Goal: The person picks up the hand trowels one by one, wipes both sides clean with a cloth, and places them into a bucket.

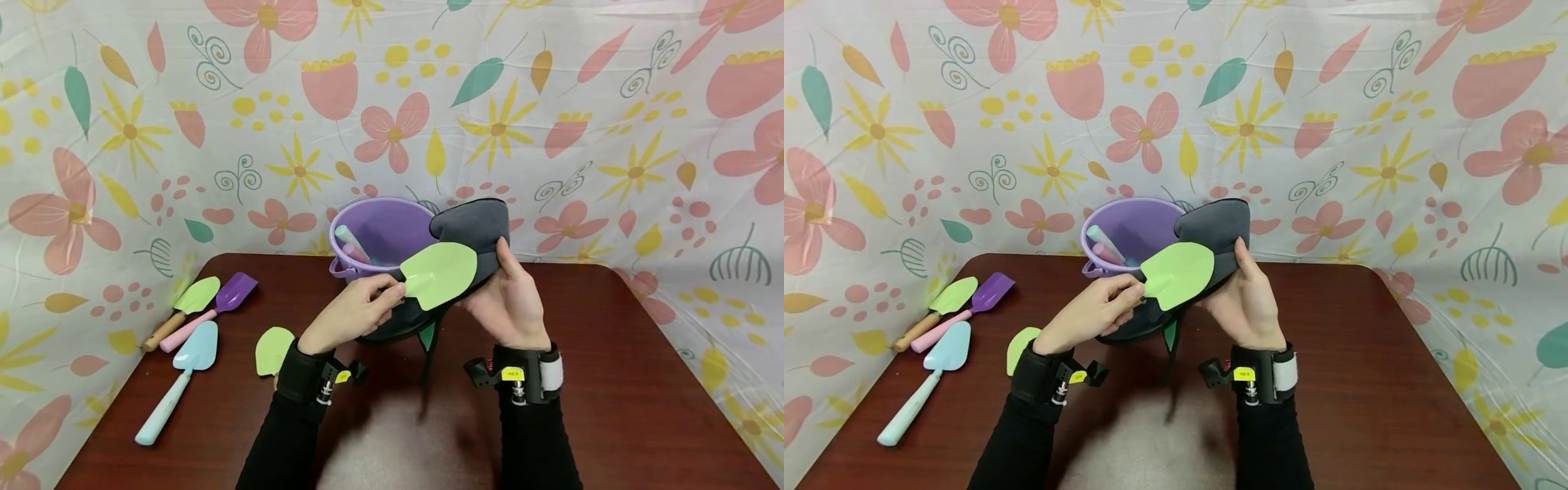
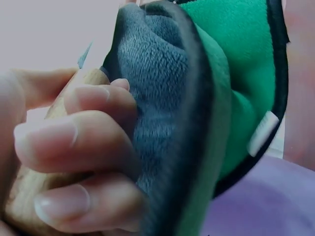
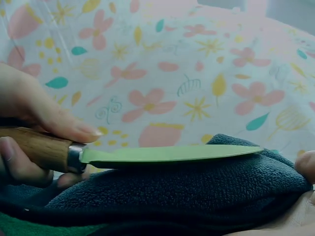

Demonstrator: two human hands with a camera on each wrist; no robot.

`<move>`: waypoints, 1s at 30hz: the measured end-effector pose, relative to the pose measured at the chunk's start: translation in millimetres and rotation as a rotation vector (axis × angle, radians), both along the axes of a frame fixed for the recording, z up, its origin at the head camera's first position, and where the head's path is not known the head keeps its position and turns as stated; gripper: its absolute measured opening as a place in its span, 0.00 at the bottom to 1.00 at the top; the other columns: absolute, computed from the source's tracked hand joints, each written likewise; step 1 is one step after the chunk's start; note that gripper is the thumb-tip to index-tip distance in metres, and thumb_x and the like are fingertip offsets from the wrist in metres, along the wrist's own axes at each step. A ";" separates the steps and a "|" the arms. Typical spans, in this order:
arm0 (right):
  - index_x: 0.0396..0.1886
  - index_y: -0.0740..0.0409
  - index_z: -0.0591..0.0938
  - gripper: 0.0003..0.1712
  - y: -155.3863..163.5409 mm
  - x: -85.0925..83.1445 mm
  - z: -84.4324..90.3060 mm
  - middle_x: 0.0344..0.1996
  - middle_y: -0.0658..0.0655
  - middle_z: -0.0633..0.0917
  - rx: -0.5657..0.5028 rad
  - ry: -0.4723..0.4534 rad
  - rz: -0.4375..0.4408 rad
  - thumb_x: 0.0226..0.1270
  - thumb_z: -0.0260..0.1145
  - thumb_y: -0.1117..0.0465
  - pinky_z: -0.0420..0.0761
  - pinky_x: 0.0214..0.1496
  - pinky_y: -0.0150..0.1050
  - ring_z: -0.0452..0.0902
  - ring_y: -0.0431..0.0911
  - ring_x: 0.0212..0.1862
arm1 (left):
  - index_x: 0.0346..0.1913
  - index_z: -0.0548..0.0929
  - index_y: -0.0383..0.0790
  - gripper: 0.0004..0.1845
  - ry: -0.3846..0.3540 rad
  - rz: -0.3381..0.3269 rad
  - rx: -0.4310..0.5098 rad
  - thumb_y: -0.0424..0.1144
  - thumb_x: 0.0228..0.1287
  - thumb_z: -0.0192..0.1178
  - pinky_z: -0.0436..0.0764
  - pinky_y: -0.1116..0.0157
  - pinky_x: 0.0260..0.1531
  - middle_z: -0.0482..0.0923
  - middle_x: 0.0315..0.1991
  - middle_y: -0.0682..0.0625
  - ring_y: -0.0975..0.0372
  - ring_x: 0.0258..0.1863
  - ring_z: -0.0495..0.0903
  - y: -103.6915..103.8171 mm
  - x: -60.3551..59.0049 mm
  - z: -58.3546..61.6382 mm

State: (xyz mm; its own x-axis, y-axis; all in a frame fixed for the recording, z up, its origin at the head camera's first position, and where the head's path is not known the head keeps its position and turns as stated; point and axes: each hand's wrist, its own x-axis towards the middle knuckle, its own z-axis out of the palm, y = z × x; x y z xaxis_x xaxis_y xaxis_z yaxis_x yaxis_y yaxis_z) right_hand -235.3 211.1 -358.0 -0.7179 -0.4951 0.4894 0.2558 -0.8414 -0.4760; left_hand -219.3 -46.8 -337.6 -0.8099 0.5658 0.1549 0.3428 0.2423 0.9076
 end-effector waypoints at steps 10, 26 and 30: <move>0.80 0.43 0.47 0.30 7.0 1.2 4.1 0.77 0.59 0.50 -0.087 -0.037 0.016 0.82 0.33 0.47 0.54 0.70 0.53 0.48 0.52 0.75 | 0.34 0.73 0.28 0.18 0.019 0.033 0.005 0.42 0.78 0.49 0.60 0.68 0.17 0.61 0.16 0.52 0.62 0.13 0.57 -3.3 0.6 0.9; 0.79 0.40 0.51 0.28 13.4 3.7 0.6 0.72 0.56 0.61 -0.151 -0.096 0.052 0.83 0.34 0.49 0.59 0.67 0.54 0.60 0.52 0.69 | 0.32 0.71 0.34 0.19 0.079 0.083 0.085 0.47 0.77 0.49 0.60 0.65 0.20 0.61 0.18 0.48 0.57 0.15 0.59 -7.6 -7.6 -12.0; 0.79 0.44 0.52 0.28 4.8 3.3 -0.3 0.72 0.55 0.62 -0.042 -0.100 0.017 0.83 0.34 0.49 0.59 0.67 0.58 0.59 0.52 0.70 | 0.32 0.72 0.37 0.20 0.091 0.064 0.106 0.51 0.76 0.49 0.61 0.65 0.19 0.62 0.18 0.47 0.56 0.15 0.59 -6.4 -6.6 -11.9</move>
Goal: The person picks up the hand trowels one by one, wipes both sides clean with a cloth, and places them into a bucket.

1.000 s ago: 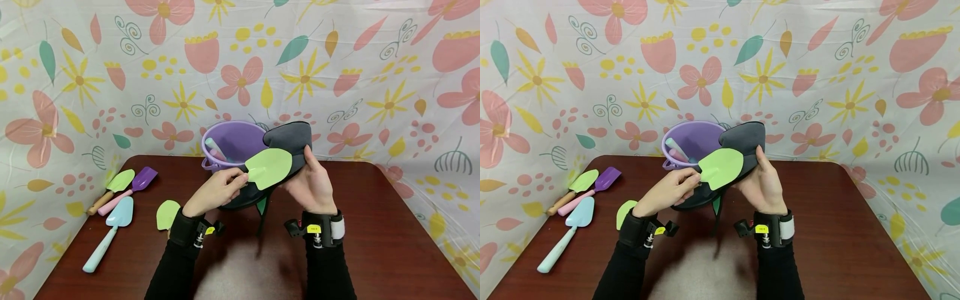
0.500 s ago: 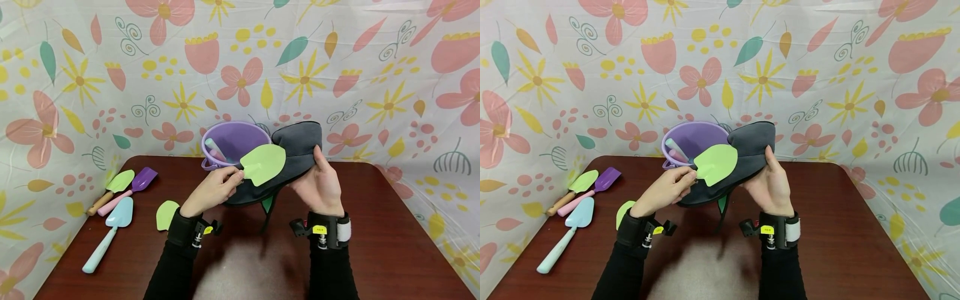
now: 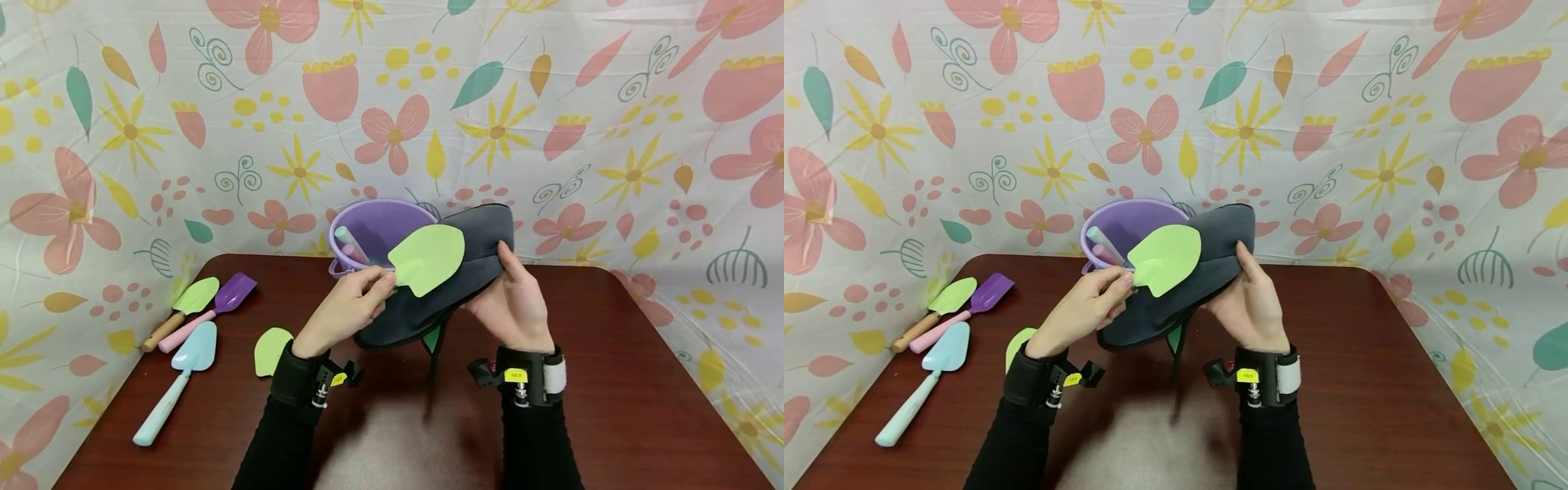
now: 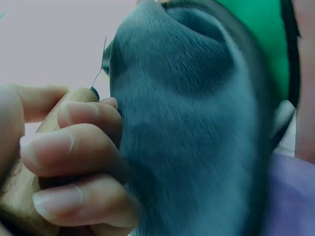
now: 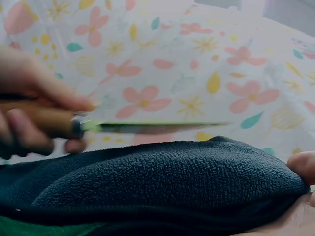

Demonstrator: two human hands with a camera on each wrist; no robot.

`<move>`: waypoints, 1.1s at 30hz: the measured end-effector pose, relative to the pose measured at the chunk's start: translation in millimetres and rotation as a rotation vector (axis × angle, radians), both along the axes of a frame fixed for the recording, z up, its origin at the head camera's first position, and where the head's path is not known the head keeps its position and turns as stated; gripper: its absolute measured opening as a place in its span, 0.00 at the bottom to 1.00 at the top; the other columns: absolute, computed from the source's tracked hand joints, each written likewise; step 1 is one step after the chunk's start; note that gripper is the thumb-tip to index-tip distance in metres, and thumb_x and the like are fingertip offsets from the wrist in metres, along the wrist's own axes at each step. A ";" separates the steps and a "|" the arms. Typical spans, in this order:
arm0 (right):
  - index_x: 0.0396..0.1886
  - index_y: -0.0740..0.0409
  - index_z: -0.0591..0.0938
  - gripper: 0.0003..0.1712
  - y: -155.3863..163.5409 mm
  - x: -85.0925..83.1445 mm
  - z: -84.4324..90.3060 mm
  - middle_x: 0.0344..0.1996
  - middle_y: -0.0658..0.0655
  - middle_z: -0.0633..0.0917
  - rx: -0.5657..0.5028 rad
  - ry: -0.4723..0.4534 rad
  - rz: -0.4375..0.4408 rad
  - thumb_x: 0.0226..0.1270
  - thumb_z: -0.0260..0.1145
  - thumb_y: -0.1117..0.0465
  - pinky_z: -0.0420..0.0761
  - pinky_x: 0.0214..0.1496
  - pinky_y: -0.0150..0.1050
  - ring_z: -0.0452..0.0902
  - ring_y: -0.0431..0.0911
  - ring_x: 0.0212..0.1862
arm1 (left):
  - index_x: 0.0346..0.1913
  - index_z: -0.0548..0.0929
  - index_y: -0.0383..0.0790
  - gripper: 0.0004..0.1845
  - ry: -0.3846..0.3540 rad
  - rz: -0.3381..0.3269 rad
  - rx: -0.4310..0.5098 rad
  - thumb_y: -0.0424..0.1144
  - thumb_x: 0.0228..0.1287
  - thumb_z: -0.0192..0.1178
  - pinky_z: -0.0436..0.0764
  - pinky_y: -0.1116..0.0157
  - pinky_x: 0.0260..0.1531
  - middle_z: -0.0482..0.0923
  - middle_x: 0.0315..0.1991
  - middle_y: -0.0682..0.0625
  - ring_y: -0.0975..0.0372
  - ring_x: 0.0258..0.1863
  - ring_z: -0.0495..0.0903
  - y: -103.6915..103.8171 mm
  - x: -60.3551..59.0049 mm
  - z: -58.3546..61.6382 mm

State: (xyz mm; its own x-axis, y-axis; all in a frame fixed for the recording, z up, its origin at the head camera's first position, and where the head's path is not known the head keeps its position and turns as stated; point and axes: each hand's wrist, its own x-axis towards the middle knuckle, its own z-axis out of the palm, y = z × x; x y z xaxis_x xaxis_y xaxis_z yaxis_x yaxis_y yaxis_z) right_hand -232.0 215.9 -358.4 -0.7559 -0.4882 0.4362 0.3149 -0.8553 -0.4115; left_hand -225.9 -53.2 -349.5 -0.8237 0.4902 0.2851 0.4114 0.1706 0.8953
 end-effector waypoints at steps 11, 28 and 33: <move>0.64 0.54 0.70 0.25 -29.8 3.7 -5.9 0.54 0.55 0.73 0.242 -0.012 -0.023 0.83 0.35 0.48 0.72 0.55 0.48 0.71 0.49 0.55 | 0.28 0.70 0.42 0.21 0.047 -0.009 -0.061 0.53 0.76 0.49 0.64 0.65 0.21 0.62 0.16 0.49 0.58 0.15 0.62 5.3 1.7 -3.1; 0.64 0.61 0.68 0.24 -23.3 0.0 -0.3 0.58 0.58 0.72 0.153 -0.071 -0.083 0.83 0.39 0.51 0.68 0.60 0.50 0.69 0.51 0.60 | 0.31 0.76 0.43 0.22 0.009 0.031 -0.196 0.58 0.73 0.49 0.64 0.65 0.23 0.61 0.16 0.54 0.63 0.17 0.63 1.8 -3.7 -5.1; 0.75 0.54 0.57 0.26 -18.6 0.2 2.5 0.67 0.57 0.66 0.130 -0.068 -0.092 0.83 0.38 0.52 0.63 0.64 0.53 0.63 0.51 0.66 | 0.31 0.76 0.42 0.23 0.016 0.037 -0.206 0.58 0.74 0.49 0.64 0.65 0.24 0.61 0.16 0.53 0.63 0.16 0.63 -0.2 -5.9 -5.6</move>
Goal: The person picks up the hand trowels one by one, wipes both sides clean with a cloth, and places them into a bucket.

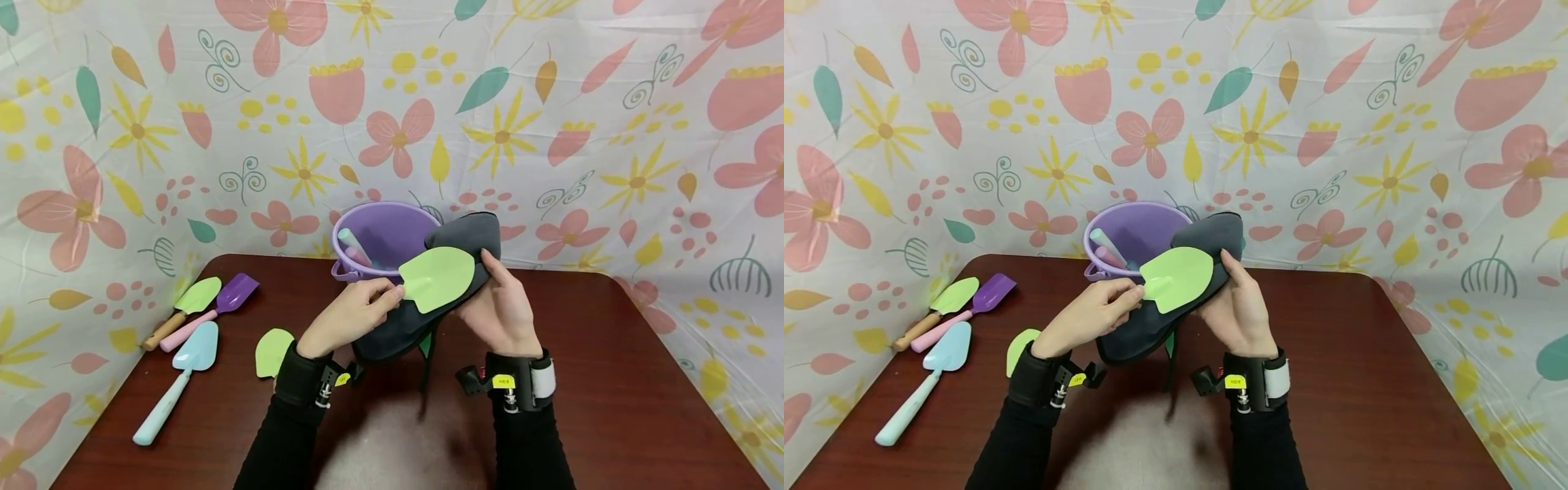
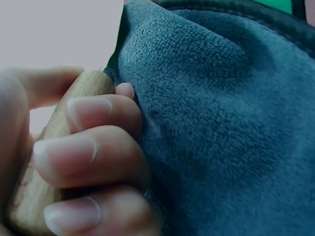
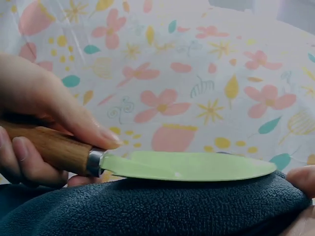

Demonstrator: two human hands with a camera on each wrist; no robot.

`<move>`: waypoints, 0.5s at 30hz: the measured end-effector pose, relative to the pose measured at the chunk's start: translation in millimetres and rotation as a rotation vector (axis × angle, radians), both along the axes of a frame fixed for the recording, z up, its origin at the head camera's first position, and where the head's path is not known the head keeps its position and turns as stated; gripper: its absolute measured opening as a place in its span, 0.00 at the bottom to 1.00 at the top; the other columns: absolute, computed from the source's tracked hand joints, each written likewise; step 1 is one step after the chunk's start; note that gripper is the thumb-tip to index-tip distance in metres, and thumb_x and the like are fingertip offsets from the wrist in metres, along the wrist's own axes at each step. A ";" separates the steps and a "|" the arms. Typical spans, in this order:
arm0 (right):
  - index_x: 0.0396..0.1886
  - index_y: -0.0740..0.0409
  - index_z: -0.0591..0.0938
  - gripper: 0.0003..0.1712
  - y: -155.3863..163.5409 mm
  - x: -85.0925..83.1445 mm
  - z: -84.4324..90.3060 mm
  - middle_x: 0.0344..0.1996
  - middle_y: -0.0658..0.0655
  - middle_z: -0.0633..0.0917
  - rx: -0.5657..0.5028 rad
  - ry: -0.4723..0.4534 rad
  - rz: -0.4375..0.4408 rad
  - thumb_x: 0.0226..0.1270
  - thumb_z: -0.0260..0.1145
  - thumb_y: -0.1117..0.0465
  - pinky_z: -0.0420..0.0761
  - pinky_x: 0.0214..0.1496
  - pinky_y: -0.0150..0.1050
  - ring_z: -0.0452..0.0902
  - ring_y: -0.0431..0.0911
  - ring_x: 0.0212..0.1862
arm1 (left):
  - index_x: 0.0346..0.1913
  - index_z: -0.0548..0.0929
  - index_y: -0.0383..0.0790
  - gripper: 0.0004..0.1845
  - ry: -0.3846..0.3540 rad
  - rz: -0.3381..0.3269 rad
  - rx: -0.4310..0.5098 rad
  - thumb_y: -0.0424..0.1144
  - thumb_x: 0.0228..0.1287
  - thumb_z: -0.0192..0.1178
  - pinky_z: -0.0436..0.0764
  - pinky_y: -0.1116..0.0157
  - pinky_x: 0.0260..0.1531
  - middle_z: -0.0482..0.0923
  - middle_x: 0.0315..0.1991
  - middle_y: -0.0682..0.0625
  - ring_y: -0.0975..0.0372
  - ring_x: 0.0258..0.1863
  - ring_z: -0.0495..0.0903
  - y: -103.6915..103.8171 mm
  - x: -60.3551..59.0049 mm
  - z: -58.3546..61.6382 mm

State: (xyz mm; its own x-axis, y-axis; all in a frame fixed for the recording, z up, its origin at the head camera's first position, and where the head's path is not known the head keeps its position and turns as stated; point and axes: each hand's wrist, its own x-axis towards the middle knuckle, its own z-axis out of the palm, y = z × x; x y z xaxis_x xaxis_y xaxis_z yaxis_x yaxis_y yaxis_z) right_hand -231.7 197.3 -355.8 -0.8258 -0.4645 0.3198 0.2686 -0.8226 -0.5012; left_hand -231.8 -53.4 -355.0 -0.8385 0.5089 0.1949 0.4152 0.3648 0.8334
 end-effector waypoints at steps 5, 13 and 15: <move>0.77 0.49 0.54 0.27 5.8 1.5 0.9 0.69 0.56 0.62 -0.046 0.001 -0.003 0.83 0.38 0.52 0.60 0.64 0.55 0.60 0.51 0.67 | 0.31 0.76 0.42 0.22 0.016 0.009 0.003 0.56 0.74 0.49 0.65 0.65 0.25 0.62 0.16 0.54 0.63 0.17 0.64 -0.7 -2.0 -1.4; 0.79 0.45 0.53 0.28 17.1 2.9 -0.2 0.72 0.56 0.61 -0.182 -0.022 0.044 0.83 0.37 0.53 0.58 0.67 0.50 0.60 0.51 0.68 | 0.29 0.73 0.41 0.23 0.004 0.022 0.024 0.57 0.75 0.49 0.64 0.65 0.25 0.60 0.17 0.53 0.62 0.17 0.62 -3.4 -3.0 -2.7; 0.79 0.45 0.52 0.28 19.1 2.4 -0.5 0.73 0.56 0.60 -0.190 -0.025 0.050 0.83 0.37 0.53 0.58 0.67 0.51 0.59 0.51 0.69 | 0.30 0.74 0.41 0.23 0.005 0.020 0.025 0.56 0.75 0.49 0.64 0.65 0.25 0.61 0.17 0.53 0.62 0.17 0.62 -4.1 -3.7 -3.3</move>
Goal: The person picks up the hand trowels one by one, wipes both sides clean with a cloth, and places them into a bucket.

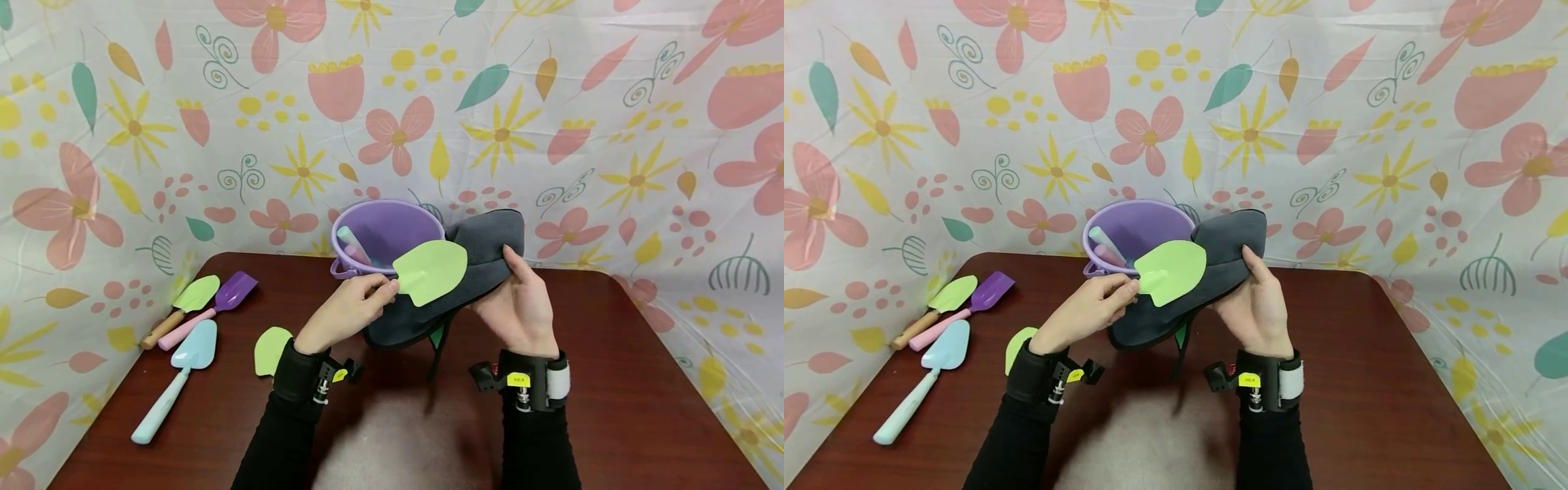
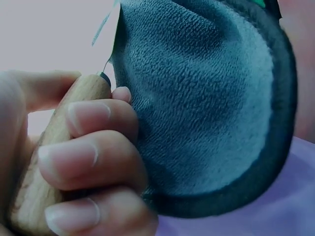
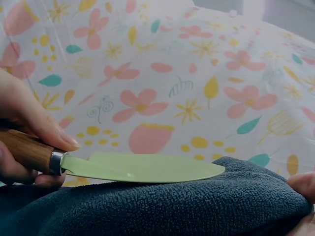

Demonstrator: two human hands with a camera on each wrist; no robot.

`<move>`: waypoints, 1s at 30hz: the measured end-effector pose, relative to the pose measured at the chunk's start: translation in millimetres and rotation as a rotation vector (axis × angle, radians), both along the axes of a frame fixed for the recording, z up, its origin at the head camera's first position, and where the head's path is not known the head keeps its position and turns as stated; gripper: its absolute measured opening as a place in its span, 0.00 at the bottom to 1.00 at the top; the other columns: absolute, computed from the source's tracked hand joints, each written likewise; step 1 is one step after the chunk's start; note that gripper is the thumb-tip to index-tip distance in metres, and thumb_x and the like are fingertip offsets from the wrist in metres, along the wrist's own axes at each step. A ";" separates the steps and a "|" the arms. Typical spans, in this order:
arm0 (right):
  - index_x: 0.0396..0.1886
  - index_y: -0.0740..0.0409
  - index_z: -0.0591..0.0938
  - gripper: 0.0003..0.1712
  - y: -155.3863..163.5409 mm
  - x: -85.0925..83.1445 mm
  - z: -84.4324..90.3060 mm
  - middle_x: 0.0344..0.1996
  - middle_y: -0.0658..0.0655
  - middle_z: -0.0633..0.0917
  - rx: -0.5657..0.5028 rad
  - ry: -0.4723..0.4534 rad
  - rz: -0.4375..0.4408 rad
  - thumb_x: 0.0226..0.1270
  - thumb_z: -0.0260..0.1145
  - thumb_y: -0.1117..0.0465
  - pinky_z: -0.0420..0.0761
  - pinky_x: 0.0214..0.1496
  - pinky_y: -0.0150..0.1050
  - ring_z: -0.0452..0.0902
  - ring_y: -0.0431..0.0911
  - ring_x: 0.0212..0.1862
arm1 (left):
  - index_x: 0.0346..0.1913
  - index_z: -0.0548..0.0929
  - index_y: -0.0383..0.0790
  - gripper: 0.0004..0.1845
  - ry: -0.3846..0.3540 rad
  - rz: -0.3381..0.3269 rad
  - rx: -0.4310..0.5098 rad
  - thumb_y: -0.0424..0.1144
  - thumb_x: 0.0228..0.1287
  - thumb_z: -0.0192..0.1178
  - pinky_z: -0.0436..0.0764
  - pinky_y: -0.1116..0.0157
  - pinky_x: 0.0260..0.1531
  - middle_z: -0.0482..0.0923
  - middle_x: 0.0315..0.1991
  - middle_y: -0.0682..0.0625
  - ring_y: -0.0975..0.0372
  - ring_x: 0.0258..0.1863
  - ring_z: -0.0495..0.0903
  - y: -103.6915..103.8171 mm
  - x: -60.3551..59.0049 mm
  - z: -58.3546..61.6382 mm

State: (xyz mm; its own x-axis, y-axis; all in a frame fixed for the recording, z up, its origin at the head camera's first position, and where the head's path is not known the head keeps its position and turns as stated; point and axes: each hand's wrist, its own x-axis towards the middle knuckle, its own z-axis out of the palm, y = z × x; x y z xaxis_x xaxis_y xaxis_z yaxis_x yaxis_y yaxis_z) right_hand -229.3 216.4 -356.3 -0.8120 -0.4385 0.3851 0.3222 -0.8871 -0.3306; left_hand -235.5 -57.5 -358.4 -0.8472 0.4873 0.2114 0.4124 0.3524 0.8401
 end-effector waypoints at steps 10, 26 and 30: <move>0.79 0.44 0.53 0.28 3.1 -0.9 0.0 0.75 0.53 0.57 0.038 -0.034 -0.023 0.83 0.39 0.54 0.54 0.69 0.51 0.58 0.51 0.71 | 0.31 0.75 0.37 0.25 0.030 0.023 -0.015 0.57 0.74 0.49 0.63 0.65 0.24 0.60 0.16 0.54 0.64 0.16 0.61 -1.0 -1.7 -1.2; 0.77 0.47 0.56 0.27 -0.2 -2.2 -2.2 0.73 0.51 0.60 0.143 -0.059 -0.022 0.83 0.39 0.53 0.62 0.65 0.52 0.63 0.50 0.67 | 0.33 0.76 0.42 0.19 0.080 0.069 0.118 0.53 0.75 0.50 0.63 0.64 0.24 0.61 0.18 0.49 0.57 0.17 0.62 1.0 0.5 0.2; 0.77 0.48 0.54 0.28 -6.7 -2.0 -2.8 0.74 0.51 0.57 0.231 -0.083 -0.018 0.82 0.40 0.51 0.61 0.66 0.51 0.61 0.49 0.69 | 0.33 0.76 0.42 0.18 0.085 0.065 0.127 0.53 0.75 0.50 0.64 0.64 0.24 0.62 0.18 0.48 0.57 0.17 0.63 3.2 1.4 0.4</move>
State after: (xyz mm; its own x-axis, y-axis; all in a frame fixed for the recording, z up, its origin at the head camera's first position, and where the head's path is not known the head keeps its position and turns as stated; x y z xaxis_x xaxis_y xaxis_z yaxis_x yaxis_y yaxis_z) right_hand -231.2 209.7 -359.1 -0.8452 -0.4922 0.2084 0.3413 -0.7971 -0.4982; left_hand -234.1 -54.3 -358.0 -0.8525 0.3970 0.3400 0.4635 0.2733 0.8429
